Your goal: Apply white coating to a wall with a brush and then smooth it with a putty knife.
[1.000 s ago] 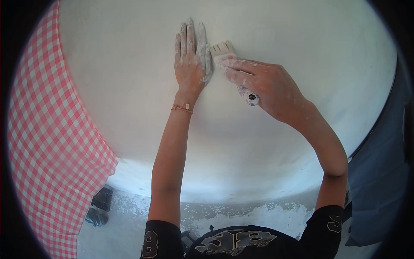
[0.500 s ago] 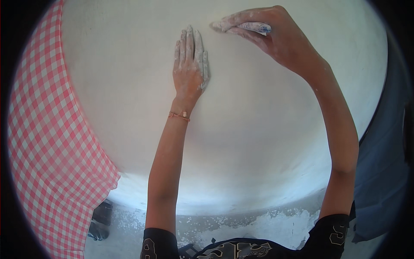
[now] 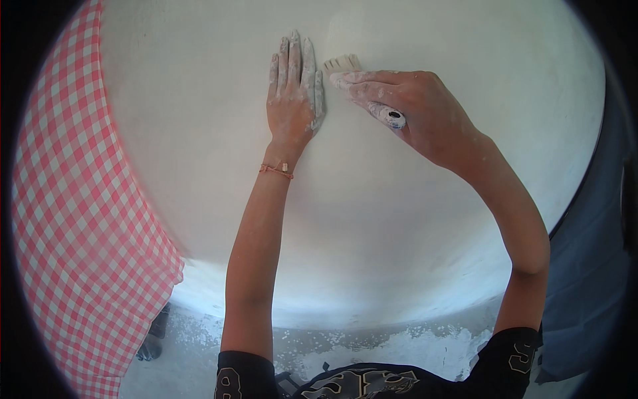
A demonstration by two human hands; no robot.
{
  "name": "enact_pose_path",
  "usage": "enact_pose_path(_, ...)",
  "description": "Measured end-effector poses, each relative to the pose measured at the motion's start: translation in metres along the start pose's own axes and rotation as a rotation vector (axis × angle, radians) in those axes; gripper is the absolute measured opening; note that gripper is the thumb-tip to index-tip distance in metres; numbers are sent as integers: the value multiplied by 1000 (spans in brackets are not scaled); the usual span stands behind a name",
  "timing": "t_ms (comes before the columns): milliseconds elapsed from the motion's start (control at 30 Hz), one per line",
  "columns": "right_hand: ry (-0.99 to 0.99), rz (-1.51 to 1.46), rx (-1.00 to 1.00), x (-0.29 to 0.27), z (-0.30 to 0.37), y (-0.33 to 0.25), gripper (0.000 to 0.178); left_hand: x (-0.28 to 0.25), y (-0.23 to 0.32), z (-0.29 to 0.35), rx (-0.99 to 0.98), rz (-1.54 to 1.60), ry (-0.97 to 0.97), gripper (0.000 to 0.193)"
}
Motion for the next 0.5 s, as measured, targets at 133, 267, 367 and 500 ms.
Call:
enact_pose_path(133, -110, -287, 95, 11, 0, 3, 16, -8, -5, -1, -4, 23, 22, 53)
enact_pose_path(267, -103, -308, 109, 5, -8, 8, 14, -11, -11, -1, -8, 4, 27, 53)
enact_pose_path(367, -99, -297, 180, 8, -19, 30, 15, -12, -11, 1, -18, -8, 2, 54)
enact_pose_path(500, 38, -149, 75, -19, -39, 33, 16, -12, -12, 1, -13, -10, 4, 53)
Point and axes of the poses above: each hand's wrist, its own z-axis away from the middle knuckle, its own x-axis out of the palm, y = z × x, the point moved 10 cm from there along -z, towards the middle knuckle, and after that the axes turned 11 degrees about z, right-handed, at the moved point
